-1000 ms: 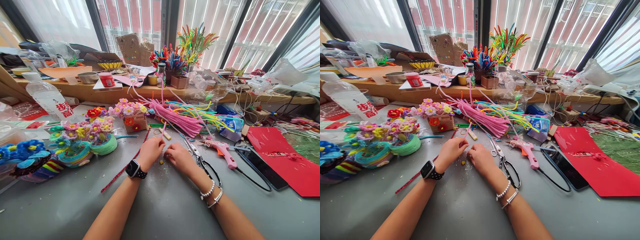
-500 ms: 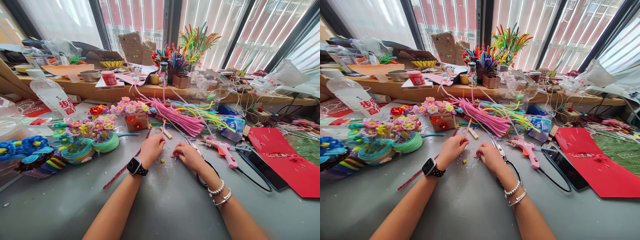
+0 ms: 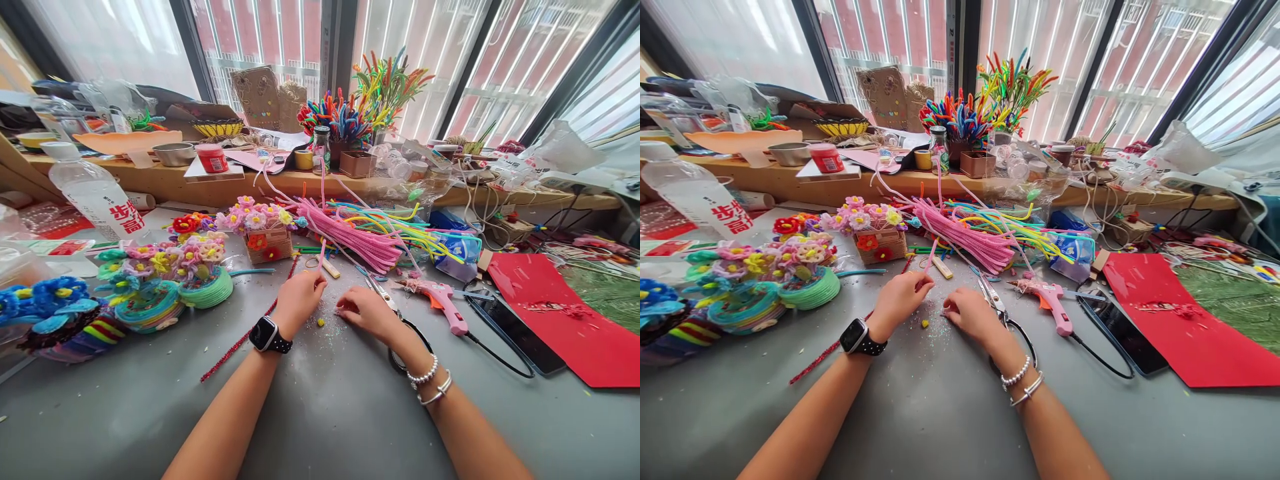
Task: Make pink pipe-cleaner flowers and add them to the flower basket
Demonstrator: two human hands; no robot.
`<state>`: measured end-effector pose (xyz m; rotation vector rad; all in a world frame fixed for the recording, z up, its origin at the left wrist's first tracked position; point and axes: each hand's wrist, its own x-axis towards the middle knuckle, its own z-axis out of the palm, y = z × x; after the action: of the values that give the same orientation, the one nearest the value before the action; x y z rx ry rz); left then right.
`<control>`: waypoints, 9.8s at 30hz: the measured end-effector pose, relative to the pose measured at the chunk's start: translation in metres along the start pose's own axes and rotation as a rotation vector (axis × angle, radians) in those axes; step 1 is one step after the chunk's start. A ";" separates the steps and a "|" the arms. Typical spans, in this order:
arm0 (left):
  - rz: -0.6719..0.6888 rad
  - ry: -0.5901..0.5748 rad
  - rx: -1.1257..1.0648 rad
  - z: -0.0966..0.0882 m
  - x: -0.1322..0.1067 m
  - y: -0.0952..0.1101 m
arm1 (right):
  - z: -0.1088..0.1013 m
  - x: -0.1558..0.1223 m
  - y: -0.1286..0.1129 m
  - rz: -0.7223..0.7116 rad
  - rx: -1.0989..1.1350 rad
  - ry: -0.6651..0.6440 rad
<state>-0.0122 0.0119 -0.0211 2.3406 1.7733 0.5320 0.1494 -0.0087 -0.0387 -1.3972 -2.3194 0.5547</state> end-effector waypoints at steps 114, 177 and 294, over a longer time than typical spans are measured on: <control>-0.087 -0.284 0.121 -0.013 0.000 -0.010 | -0.007 0.026 0.010 0.014 -0.201 0.021; 0.002 -0.072 -0.071 -0.014 -0.001 -0.001 | -0.018 0.006 0.004 0.241 0.187 0.156; 0.138 0.091 -0.088 -0.006 -0.001 0.002 | -0.149 -0.048 0.193 0.704 -0.339 0.927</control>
<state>-0.0134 0.0096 -0.0148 2.4258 1.5965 0.7328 0.3893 0.0518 -0.0163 -2.0445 -1.1871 -0.3169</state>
